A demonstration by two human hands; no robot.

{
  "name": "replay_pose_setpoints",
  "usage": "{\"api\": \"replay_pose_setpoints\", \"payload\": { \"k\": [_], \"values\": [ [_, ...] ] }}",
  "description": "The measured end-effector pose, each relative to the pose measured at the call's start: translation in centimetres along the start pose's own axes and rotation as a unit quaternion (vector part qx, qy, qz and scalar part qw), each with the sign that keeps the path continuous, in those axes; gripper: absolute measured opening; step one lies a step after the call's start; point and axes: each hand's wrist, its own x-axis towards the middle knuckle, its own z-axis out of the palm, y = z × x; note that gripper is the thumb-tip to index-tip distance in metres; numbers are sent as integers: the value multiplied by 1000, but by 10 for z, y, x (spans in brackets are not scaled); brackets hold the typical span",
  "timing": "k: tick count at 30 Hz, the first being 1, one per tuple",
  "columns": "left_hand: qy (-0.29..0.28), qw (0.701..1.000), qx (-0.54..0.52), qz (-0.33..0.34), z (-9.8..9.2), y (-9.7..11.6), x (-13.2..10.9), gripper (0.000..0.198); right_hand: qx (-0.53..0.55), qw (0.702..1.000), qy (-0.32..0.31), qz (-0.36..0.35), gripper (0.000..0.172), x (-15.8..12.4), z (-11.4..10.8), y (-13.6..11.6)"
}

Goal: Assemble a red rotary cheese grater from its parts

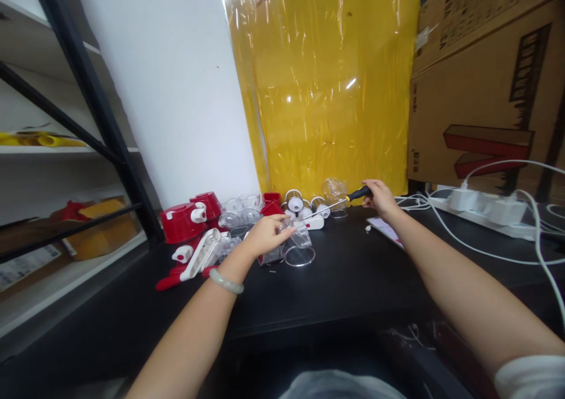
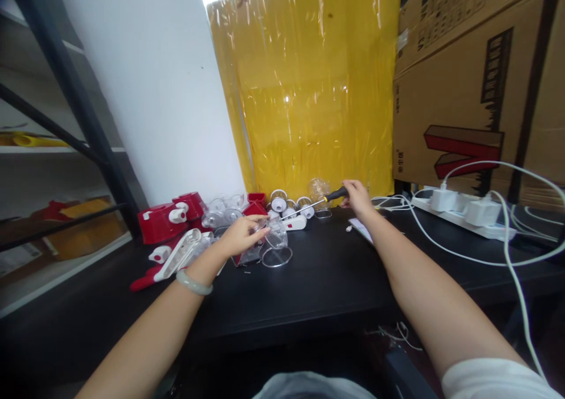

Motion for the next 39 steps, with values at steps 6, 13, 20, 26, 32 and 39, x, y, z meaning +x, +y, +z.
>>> {"api": "replay_pose_setpoints", "payload": {
  "k": [6, 13, 20, 26, 32, 39],
  "values": [
    [4, 1000, 2, 2, 1, -1, 0, 51, -26, 999, 17, -30, 42, 0, 1, 1],
    [2, 1000, 11, 0, 0, 2, 0, 51, 28, 1000, 8, 4, 21, -1, 1, -2],
    [4, 1000, 12, -1, 0, 1, 0, 52, -15, 999, 36, -12, 24, -3, 5, -3],
    [-2, 1000, 6, 2, -1, 2, 0, 52, -45, 996, 31, -67, 38, -2, 4, 1],
    [-3, 1000, 14, 1, -2, 5, -1, 48, 4, 999, 40, -30, 21, -3, 4, -2],
    [0, 1000, 18, -1, -3, 6, -1, 46, 2, 998, 49, -48, 28, -2, 5, 0]
  ]
}}
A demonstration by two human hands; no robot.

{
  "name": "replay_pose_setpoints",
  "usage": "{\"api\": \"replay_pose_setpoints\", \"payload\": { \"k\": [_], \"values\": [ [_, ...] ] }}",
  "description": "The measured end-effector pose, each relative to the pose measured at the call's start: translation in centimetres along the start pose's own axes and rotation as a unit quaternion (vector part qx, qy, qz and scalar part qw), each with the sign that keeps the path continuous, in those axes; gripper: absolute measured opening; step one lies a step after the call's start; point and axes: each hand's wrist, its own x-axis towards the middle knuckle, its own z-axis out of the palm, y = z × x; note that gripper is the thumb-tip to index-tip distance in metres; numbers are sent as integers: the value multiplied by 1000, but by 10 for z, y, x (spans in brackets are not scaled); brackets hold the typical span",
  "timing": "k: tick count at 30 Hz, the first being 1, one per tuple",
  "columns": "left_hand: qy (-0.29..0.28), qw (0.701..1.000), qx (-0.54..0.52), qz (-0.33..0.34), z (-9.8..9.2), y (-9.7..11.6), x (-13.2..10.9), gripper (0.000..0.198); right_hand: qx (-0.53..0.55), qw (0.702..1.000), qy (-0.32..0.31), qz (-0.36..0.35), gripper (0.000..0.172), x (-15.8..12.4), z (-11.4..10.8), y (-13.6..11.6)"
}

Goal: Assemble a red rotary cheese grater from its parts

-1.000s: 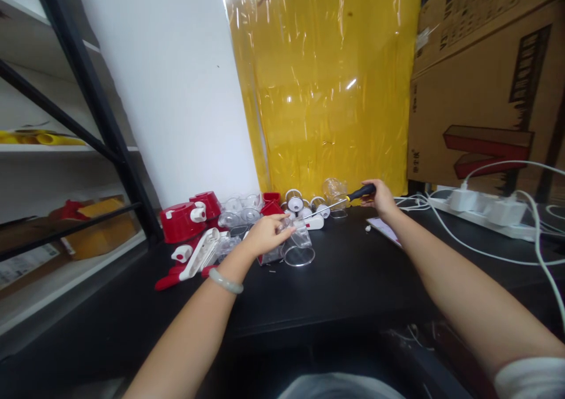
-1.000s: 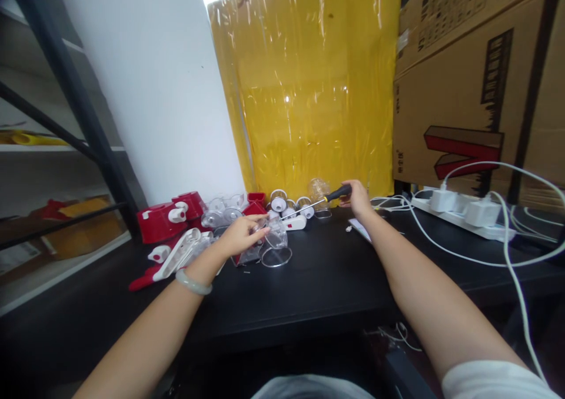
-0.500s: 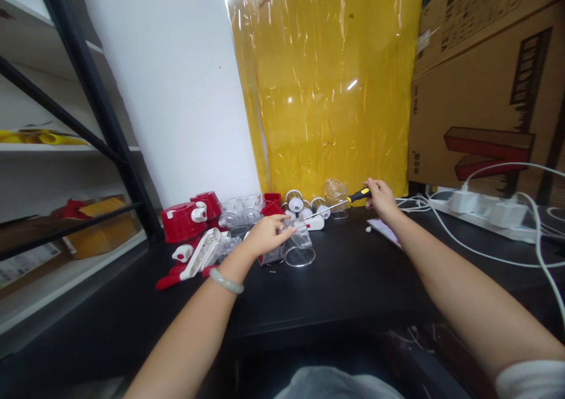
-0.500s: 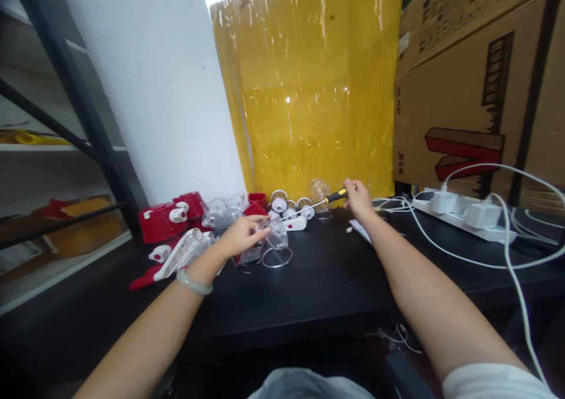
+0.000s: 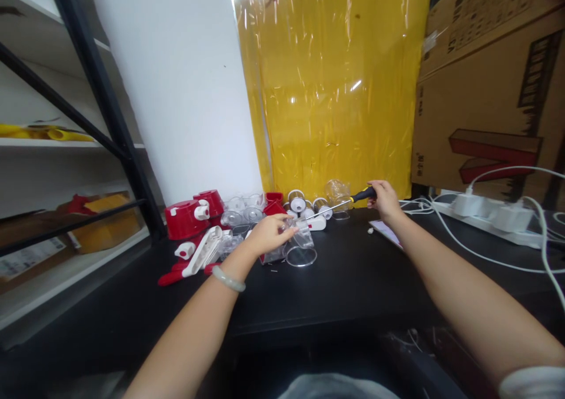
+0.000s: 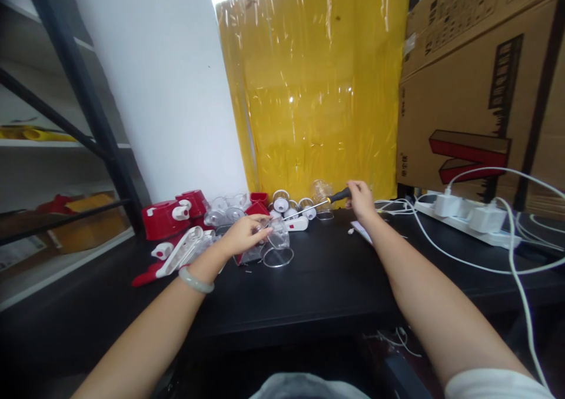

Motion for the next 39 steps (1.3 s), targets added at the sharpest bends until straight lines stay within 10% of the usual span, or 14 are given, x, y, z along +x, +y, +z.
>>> {"api": "replay_pose_setpoints", "payload": {
  "k": [6, 13, 39],
  "values": [
    [1, 1000, 6, 0, 1, 0, 0, 47, -48, 998, -13, -48, 49, 3, -2, 7],
    [-1, 1000, 8, 0, 1, -1, 0, 47, 9, 999, -19, 31, 22, -2, -1, -2],
    [3, 1000, 8, 8, 2, -3, 0, 47, 45, 998, -25, 48, 18, -3, 0, -4]
  ]
}}
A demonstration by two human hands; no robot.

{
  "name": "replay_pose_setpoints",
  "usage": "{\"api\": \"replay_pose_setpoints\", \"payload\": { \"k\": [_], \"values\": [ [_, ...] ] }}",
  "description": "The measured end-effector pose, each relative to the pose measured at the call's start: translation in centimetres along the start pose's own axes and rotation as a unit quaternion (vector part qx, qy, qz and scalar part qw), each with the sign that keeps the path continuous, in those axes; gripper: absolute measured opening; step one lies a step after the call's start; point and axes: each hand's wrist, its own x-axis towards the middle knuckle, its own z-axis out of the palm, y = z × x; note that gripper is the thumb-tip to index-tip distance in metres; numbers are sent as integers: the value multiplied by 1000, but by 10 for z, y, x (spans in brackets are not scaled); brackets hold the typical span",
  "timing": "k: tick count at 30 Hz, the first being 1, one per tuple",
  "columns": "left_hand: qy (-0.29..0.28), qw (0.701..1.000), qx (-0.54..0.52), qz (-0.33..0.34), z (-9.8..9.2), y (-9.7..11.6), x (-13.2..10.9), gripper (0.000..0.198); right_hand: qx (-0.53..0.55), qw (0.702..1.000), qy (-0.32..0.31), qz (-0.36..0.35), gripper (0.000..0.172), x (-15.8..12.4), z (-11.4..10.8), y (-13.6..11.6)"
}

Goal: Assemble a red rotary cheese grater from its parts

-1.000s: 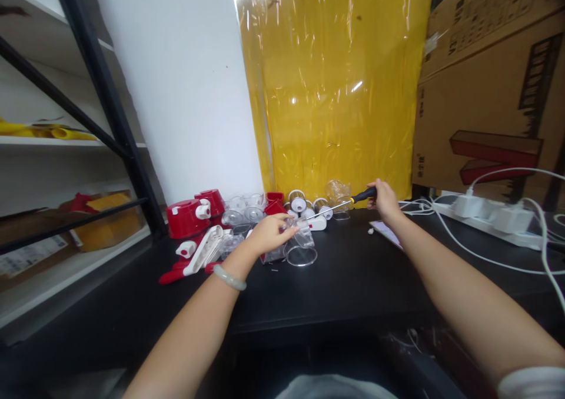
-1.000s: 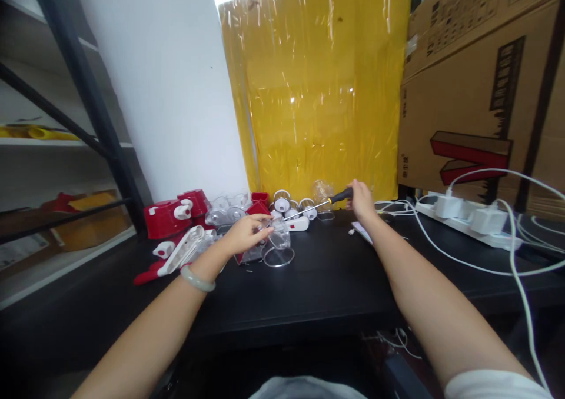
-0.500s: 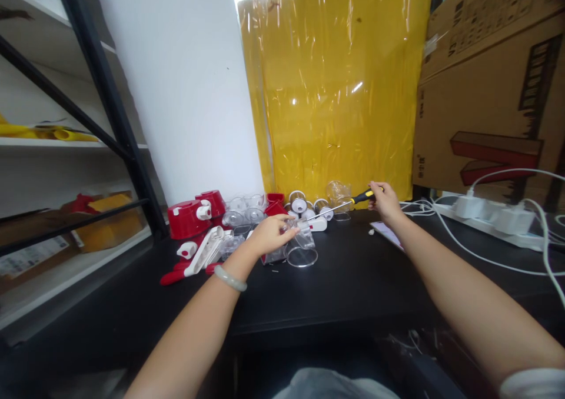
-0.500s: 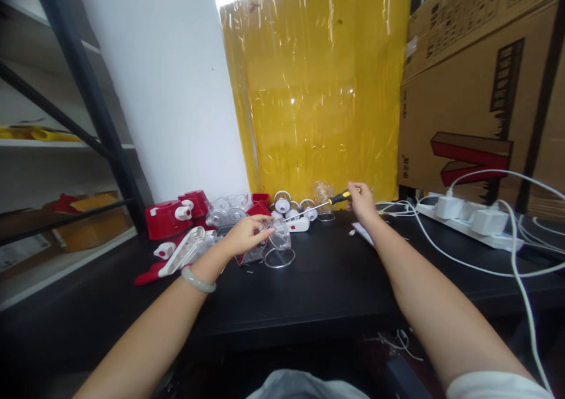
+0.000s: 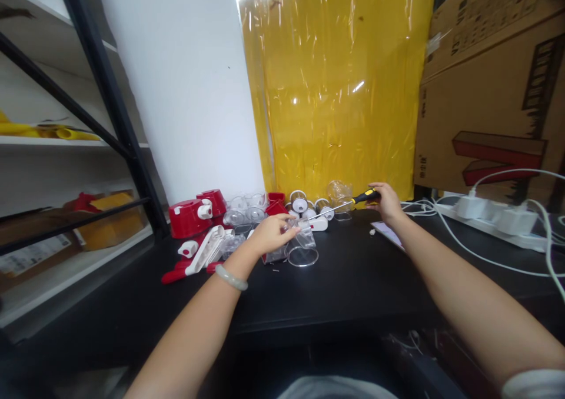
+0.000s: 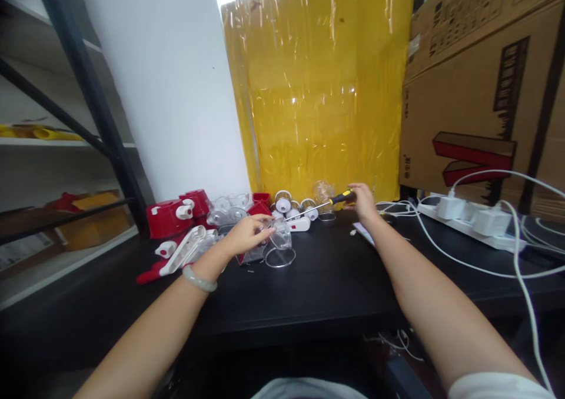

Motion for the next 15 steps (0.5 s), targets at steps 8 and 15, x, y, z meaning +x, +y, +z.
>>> {"api": "replay_pose_setpoints", "payload": {
  "k": [8, 15],
  "values": [
    [-5, 1000, -4, 7, -1, 0, 1, 49, -40, 998, 23, -42, 42, 3, 2, 6],
    [-5, 1000, -1, 5, -1, 2, 1, 48, -42, 999, 23, -5, 22, 1, 2, 2]
  ]
}}
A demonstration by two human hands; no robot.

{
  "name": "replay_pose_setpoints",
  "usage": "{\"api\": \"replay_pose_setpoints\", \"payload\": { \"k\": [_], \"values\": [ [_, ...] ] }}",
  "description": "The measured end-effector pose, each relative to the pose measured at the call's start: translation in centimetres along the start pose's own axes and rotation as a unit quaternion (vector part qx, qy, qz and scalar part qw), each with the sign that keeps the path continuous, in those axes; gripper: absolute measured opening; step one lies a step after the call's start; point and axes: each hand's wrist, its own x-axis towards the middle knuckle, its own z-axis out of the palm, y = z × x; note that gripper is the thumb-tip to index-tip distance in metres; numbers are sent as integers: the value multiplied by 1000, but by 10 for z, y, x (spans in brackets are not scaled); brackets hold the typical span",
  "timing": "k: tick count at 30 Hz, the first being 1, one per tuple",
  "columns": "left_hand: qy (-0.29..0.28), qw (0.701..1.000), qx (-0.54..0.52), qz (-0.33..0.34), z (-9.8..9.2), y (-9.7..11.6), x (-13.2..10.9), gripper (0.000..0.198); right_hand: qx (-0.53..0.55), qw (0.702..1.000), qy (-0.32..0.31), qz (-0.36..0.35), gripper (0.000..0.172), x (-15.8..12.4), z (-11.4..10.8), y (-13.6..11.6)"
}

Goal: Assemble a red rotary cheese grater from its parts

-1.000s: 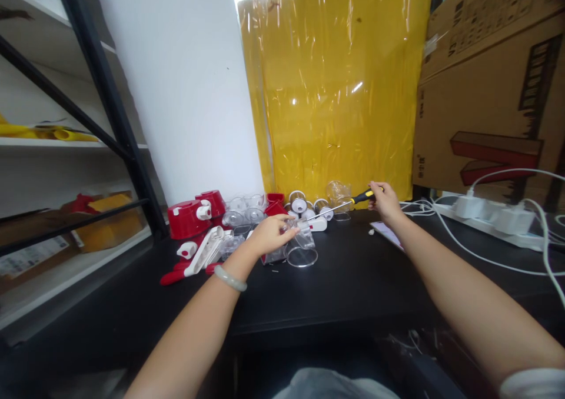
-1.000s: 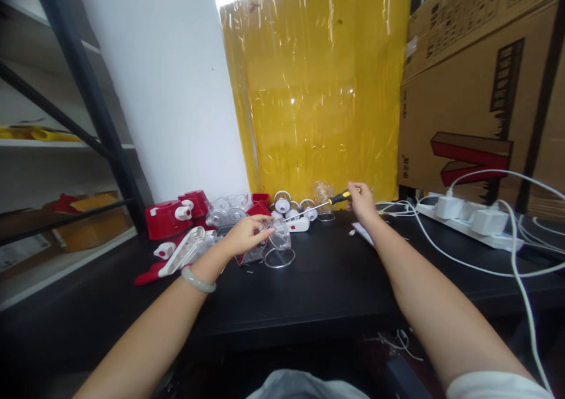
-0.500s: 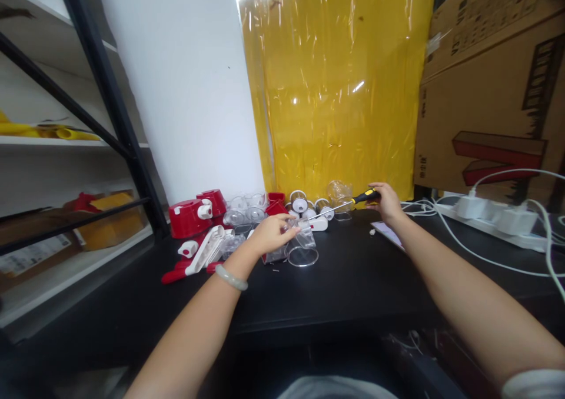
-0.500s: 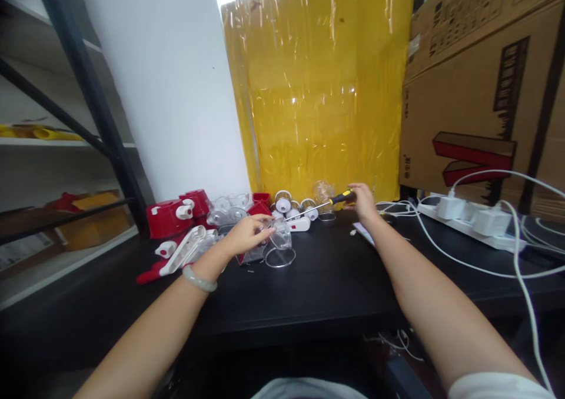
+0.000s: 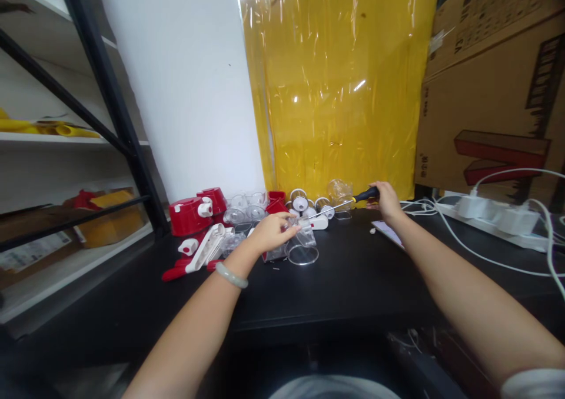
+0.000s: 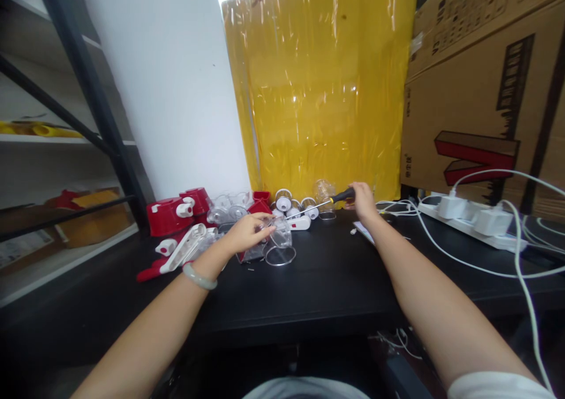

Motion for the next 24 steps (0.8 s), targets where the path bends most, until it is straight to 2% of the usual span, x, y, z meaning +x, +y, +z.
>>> {"api": "replay_pose_setpoints", "payload": {
  "k": [4, 8, 13, 16, 20, 24],
  "values": [
    [2, 1000, 2, 2, 0, -1, 0, 46, 8, 1000, -9, 3, 20, 1, -1, -1],
    [3, 1000, 1, 2, 1, -2, 0, 47, 14, 1000, -5, -5, 29, 2, -1, 1],
    [1, 1000, -1, 2, 1, -3, 0, 48, -32, 998, -7, -59, 40, 5, -2, 7],
    [0, 1000, 0, -4, 1, -2, 0, 48, -16, 999, -7, -43, 43, 6, -2, 6],
    [-1, 1000, 2, -4, 0, -1, 0, 48, 51, 999, -16, -6, 33, 3, -3, 2],
    [1, 1000, 4, -3, 0, -1, 0, 48, 55, 998, -23, 5, 21, 0, -3, 0]
  ]
}}
